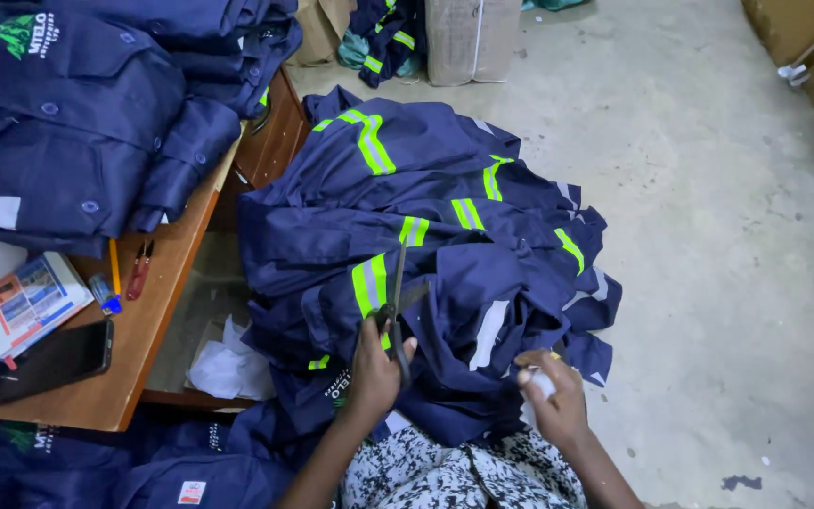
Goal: Trimming excess backing material from embroidered logos on work jackets using scissors
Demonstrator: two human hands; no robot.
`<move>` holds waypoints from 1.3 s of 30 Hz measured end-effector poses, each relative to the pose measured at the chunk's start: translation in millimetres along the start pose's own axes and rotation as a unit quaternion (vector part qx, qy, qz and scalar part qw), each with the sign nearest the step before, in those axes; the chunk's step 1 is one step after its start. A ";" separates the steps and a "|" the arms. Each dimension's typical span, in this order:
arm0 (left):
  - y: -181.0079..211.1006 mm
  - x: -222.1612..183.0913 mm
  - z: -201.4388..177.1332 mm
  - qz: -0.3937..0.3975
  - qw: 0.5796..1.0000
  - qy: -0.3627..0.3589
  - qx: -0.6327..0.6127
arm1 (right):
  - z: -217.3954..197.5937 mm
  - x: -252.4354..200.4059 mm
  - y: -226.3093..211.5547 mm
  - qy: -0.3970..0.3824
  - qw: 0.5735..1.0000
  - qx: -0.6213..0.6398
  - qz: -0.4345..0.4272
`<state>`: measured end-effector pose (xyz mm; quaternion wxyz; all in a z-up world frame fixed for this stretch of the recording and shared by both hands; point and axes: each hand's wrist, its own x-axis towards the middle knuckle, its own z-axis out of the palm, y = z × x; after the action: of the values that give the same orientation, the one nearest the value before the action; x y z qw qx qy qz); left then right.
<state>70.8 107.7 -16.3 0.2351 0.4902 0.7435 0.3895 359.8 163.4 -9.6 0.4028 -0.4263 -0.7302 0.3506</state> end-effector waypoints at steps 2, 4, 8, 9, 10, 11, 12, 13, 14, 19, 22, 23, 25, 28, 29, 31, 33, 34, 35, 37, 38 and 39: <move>-19.5 13.9 18.7 0.048 0.998 0.034 0.004 | -4.0 4.7 -7.5 -0.104 0.987 -0.115 0.041; -48.1 40.7 37.9 0.098 0.993 0.060 0.016 | 7.8 10.9 -8.1 -0.199 0.951 -0.221 0.087; -56.4 94.6 59.4 0.182 0.981 0.060 0.039 | 38.0 37.3 33.1 -0.243 0.912 -0.329 0.041; -41.3 117.1 52.2 0.150 0.988 0.020 0.002 | 47.3 55.9 50.1 -0.197 0.907 -0.373 0.005; -32.1 120.5 47.2 0.153 0.988 0.021 0.001 | 52.7 80.7 61.8 -0.194 0.907 -0.374 0.003; -22.9 126.0 39.3 0.105 0.993 0.022 -0.051 | 60.4 107.4 72.7 -0.118 0.937 -0.327 0.013; -13.3 131.9 31.8 0.055 0.993 0.022 -0.103 | 67.4 135.0 83.4 -0.041 0.960 -0.277 0.023; -8.7 124.3 22.0 0.057 0.993 0.022 -0.099 | 65.1 162.1 83.6 -0.039 0.961 -0.273 0.024; -4.2 117.4 12.4 0.027 0.989 0.056 -0.138 | 62.7 189.8 84.4 0.021 0.970 -0.240 0.018; 13.3 34.2 -25.6 -0.039 0.998 0.055 -0.007 | 78.1 288.6 87.2 0.129 0.971 -0.199 -0.033; -63.2 30.1 0.4 -0.088 0.996 0.024 0.007 | 99.0 335.3 98.2 0.163 0.965 -0.203 -0.035; -99.4 37.1 8.6 -0.019 0.988 0.106 0.108 | 106.4 343.8 111.6 0.175 0.964 -0.198 -0.019; -137.8 59.7 8.9 0.044 0.959 0.184 0.210 | 117.8 353.3 126.1 0.183 0.964 -0.191 0.002; -145.2 136.0 -1.0 0.069 0.968 0.194 0.145 | 114.3 378.1 137.2 0.275 0.949 -0.154 -0.004; -152.6 165.0 5.1 0.083 0.961 0.220 0.147 | 107.2 383.2 152.0 0.335 0.932 -0.136 0.035; -158.8 229.5 14.0 0.096 0.954 0.244 0.147 | 78.2 393.6 178.0 0.392 0.909 -0.121 0.074; -160.1 292.8 23.7 0.181 0.940 0.239 0.165 | 34.0 399.1 201.9 0.450 0.885 -0.086 0.086; -159.6 319.5 32.5 0.174 0.942 0.236 0.162 | 26.2 394.3 197.9 0.445 0.886 -0.092 0.089; -157.6 357.3 37.3 0.197 0.938 0.221 0.181 | 20.1 393.7 192.9 0.451 0.884 -0.108 0.062; -161.1 424.0 53.2 0.224 0.934 0.197 0.199 | 31.1 394.3 196.5 0.460 0.877 -0.129 0.043; -167.3 451.8 64.1 0.224 0.941 0.177 0.183 | 48.4 394.9 205.3 0.395 0.893 -0.197 0.087; -177.2 465.6 83.2 0.212 0.951 0.160 0.162 | 60.7 392.0 215.0 0.313 0.902 -0.268 0.127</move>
<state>-155.4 523.1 -193.5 -0.0570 0.5992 0.7037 0.3776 256.8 591.9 -106.1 0.4329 -0.6948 -0.5731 0.0380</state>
